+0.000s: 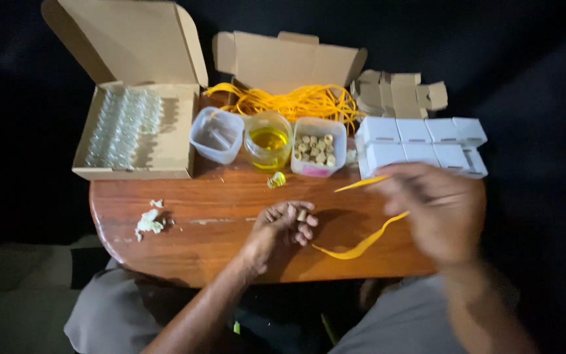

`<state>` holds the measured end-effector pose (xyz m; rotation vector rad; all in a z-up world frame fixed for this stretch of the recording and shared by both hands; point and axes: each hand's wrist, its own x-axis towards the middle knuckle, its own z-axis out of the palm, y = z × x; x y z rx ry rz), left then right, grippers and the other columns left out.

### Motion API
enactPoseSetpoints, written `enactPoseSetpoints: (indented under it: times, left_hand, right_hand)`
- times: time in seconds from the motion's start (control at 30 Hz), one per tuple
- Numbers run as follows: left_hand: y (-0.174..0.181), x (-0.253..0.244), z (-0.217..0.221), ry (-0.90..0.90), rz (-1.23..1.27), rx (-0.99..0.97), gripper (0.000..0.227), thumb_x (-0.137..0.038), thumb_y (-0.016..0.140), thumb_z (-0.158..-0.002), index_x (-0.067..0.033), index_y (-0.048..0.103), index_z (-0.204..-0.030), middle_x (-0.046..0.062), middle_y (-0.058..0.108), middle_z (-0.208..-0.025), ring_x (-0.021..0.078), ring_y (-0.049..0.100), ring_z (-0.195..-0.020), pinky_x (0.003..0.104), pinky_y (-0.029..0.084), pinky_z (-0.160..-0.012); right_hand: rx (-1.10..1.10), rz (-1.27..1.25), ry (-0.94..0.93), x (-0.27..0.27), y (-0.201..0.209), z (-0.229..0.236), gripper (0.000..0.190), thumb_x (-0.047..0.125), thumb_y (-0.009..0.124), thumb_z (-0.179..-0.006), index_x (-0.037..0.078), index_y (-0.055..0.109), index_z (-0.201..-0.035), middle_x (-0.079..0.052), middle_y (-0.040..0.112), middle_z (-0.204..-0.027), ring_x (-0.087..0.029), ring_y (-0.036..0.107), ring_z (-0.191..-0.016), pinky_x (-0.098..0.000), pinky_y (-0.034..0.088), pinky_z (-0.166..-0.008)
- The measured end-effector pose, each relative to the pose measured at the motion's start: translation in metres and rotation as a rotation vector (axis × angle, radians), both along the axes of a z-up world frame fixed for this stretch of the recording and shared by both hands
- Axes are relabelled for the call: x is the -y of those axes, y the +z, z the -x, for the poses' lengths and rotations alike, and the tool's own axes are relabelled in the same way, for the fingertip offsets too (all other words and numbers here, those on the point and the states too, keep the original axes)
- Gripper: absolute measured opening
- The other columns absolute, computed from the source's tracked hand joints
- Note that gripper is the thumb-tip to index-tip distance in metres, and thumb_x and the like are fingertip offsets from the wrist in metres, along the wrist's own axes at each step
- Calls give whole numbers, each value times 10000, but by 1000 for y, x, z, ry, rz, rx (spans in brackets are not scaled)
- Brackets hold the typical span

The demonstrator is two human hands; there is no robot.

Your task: Assembling perfume bottle components by filling them with liquid using a syringe and threading cords through wooden beads.

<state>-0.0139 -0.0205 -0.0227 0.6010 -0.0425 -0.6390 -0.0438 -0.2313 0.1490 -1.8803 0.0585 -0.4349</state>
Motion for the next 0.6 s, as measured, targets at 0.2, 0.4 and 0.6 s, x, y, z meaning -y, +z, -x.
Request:
enactPoseSetpoints:
  times: [0.2, 0.4, 0.6]
  left_hand:
    - [-12, 14, 13, 119, -43, -85, 391, -204, 632, -983, 136, 627, -1178, 281, 734, -900, 240, 749, -635, 271, 634, -527]
    - [-7, 18, 10, 69, -147, -81, 399, -189, 630, -985, 164, 627, -1171, 257, 707, -757, 238, 746, -584, 270, 645, -555]
    - [-1, 21, 8, 81, -197, -232, 384, -174, 616, -981, 161, 647, -1167, 297, 739, -962, 273, 776, -754, 301, 672, -657]
  right_hand:
    - [-71, -47, 196, -27, -101, 11, 157, 23, 798, -806, 56, 819, -959, -81, 743, -648, -121, 674, -491, -239, 571, -454]
    - [72, 338, 314, -23, -95, 7, 172, 25, 725, -866, 105, 777, -1010, -108, 738, -798, -316, 740, -703, -401, 596, -634]
    - [225, 514, 270, -9, -126, 4, 246, -43, 647, -895, 79, 766, -1073, -65, 688, -853, -265, 726, -756, -377, 603, -679]
